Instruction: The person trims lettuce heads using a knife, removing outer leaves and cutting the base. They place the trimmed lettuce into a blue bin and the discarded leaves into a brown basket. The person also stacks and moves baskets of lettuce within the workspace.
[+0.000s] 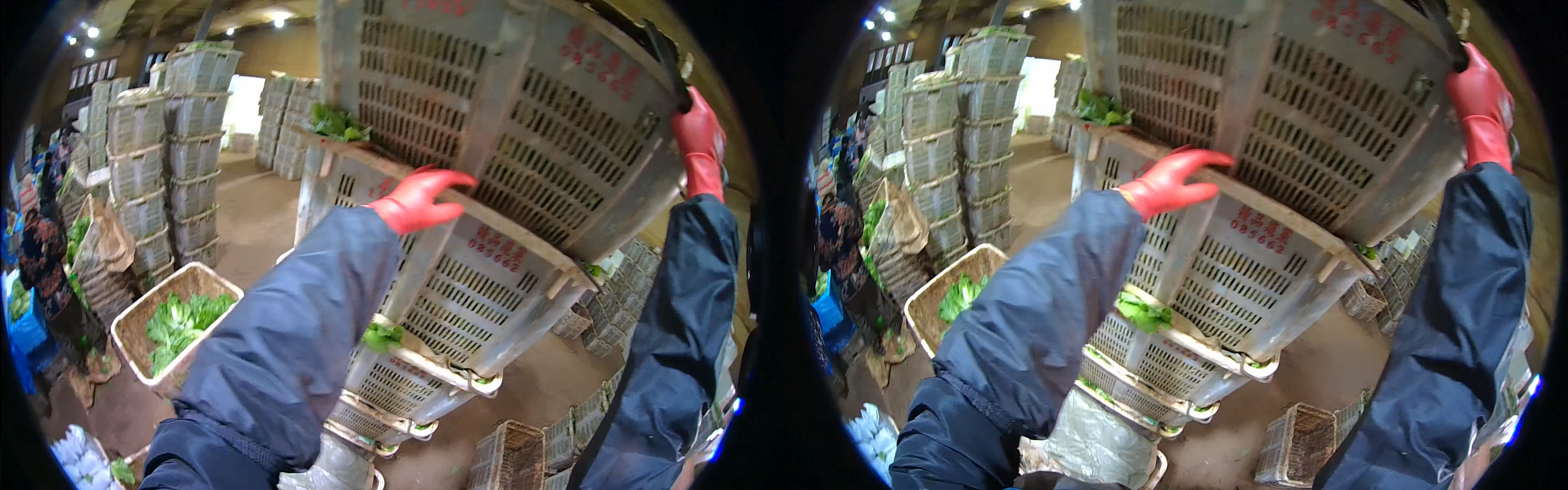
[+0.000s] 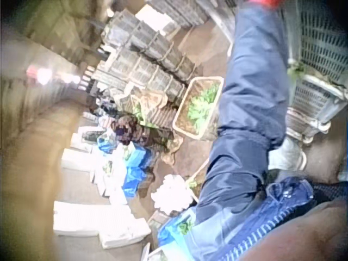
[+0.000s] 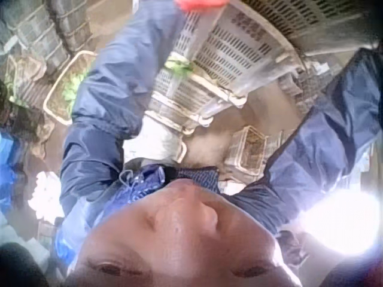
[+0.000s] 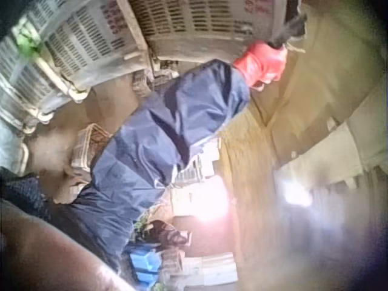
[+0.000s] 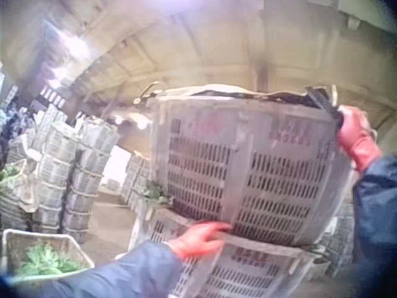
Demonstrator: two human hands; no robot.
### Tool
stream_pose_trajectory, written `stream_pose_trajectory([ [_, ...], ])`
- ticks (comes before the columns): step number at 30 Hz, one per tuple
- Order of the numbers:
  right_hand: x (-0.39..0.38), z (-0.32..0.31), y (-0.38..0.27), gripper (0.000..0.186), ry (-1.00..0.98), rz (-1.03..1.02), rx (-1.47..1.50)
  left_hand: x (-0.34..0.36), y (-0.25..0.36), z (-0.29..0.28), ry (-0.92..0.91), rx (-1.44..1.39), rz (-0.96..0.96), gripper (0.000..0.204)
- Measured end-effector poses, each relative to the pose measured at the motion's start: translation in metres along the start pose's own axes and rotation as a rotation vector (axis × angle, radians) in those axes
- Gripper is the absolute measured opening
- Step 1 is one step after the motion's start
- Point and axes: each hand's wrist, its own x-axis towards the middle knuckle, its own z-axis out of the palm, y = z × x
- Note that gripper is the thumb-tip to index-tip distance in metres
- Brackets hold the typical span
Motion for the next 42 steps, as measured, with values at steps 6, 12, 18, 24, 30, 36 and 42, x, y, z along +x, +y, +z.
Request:
stream_pose_trajectory([
  [6, -0.040, -0.051, -0.038, 0.027, 0.076, -0.013, 0.085, -0.004, 0.001, -0.033, -0.112, 0.118, -0.004, 0.061],
  [12, -0.056, -0.076, -0.045, 0.015, 0.355, -0.129, 0.204, -0.033, 0.046, -0.050, -0.280, 0.678, -0.164, 0.072],
  [18, -0.118, -0.122, -0.064, 0.019, 0.401, -0.095, 0.424, 0.013, 0.191, -0.081, 0.437, 0.825, 0.384, 0.067],
  [24, -0.113, -0.137, -0.061, 0.021, 0.433, -0.057, 0.493, 0.076, 0.226, -0.140, 0.197, 1.172, 0.295, 0.083],
  [30, -0.120, -0.170, -0.030, 0.039, 0.194, 0.040, 1.224, 0.109, 0.242, -0.149, -0.074, 1.236, -0.128, 0.039],
  [36, -0.193, -0.140, 0.049, 0.034, -0.065, 1.169, 1.488, 0.098, 0.210, -0.144, 0.086, 1.311, -0.019, 0.026],
  [42, -0.198, -0.082, 0.035, 0.038, -0.602, 1.419, 2.080, 0.097, 0.231, -0.137, 0.026, 1.283, -0.097, 0.025],
])
